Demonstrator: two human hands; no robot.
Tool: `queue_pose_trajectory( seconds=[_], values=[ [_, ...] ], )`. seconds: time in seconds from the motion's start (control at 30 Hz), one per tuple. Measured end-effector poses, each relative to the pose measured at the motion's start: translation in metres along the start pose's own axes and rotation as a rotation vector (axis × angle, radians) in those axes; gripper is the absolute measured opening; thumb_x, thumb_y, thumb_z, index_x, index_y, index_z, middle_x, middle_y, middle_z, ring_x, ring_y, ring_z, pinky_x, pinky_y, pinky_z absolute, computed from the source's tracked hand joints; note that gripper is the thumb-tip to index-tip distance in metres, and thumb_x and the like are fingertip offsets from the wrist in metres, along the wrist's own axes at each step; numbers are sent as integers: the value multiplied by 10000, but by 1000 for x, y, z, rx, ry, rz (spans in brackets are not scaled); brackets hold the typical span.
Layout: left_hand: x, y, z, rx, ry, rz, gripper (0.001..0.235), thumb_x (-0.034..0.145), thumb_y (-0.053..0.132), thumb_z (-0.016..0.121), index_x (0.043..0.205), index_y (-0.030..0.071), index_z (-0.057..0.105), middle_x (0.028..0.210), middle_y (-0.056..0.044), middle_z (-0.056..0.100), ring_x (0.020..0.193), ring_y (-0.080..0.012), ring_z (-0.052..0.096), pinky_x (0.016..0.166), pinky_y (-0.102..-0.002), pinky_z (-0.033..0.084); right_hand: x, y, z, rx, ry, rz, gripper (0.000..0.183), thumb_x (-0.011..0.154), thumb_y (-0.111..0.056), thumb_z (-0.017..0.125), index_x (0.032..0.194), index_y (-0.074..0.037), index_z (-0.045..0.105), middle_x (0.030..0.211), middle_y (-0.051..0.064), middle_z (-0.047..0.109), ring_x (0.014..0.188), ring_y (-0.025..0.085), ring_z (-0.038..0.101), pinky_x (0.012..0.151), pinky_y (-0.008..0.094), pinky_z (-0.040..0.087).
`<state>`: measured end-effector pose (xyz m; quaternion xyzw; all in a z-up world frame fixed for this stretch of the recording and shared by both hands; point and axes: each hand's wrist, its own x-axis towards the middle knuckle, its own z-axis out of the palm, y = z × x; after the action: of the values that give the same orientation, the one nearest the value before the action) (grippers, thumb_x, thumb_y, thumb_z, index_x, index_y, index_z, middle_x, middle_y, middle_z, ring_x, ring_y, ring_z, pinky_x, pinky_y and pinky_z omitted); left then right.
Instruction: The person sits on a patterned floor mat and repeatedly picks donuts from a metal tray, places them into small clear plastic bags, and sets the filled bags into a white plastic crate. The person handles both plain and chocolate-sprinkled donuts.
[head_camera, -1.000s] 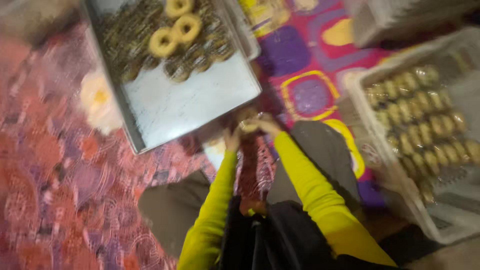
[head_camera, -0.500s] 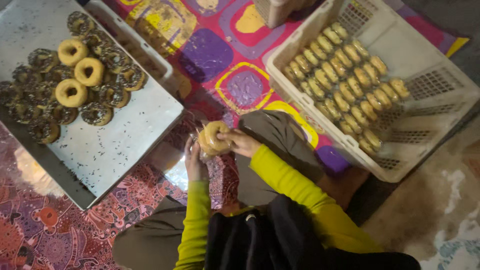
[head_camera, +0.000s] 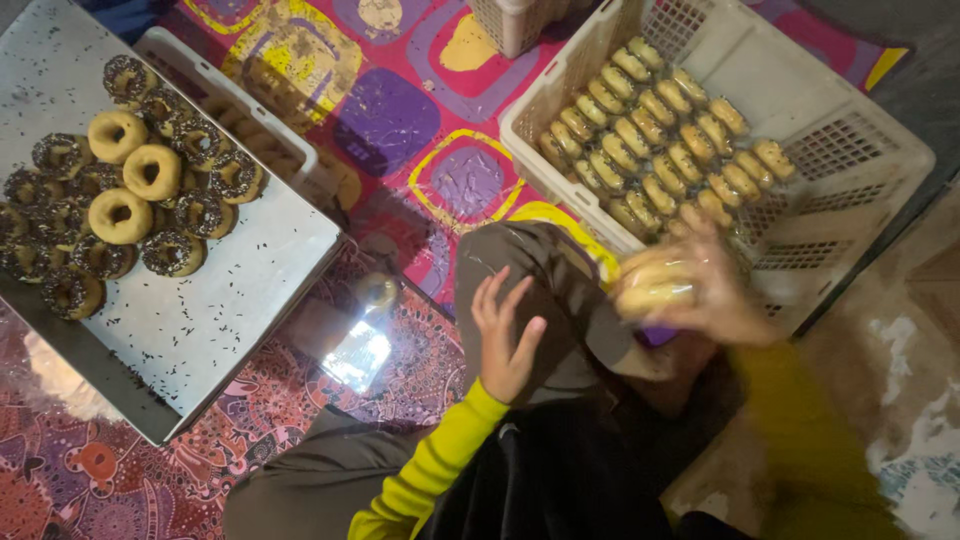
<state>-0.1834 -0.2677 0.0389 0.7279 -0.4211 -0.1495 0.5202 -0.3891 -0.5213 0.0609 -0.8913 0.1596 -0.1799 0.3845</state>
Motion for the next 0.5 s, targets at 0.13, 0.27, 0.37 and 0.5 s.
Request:
queue_pose_trajectory(
  seconds=[0.13,0.27,0.37,0.5],
  values=[
    [-9,-23,-22,-3,-34,-110,401,951,211,691,1325,76,642,1501,-152,531,1499,-395,334,1247,-495,211,-15,85,-75,-685,-86,501,1205,770,-363,841,1680,-111,91,1293,182,671,1189,375,617,1115,590,416],
    [-35,-61,-48,49,35,-173,373,939,205,704,1287,79,658,1461,-161,573,1454,-374,423,1237,-489,259,-6,156,-63,-1012,-376,666,1152,824,-476,839,1708,-145,179,1302,205,659,1199,377,615,1036,597,425],
    [-60,-85,-71,83,106,-181,349,946,159,690,1278,59,652,1434,-162,602,1433,-358,465,1225,-472,290,5,176,-52,-942,-395,622,1073,838,-459,824,1671,-137,230,1283,197,665,1169,360,614,1007,572,426],
    [-93,-109,-97,-13,183,-319,370,953,127,666,1309,31,632,1381,-130,639,1342,-293,555,1161,-400,388,16,169,-55,-812,-302,601,968,858,-437,803,1623,-126,297,1259,186,672,1129,337,612,967,539,428]
  ],
)
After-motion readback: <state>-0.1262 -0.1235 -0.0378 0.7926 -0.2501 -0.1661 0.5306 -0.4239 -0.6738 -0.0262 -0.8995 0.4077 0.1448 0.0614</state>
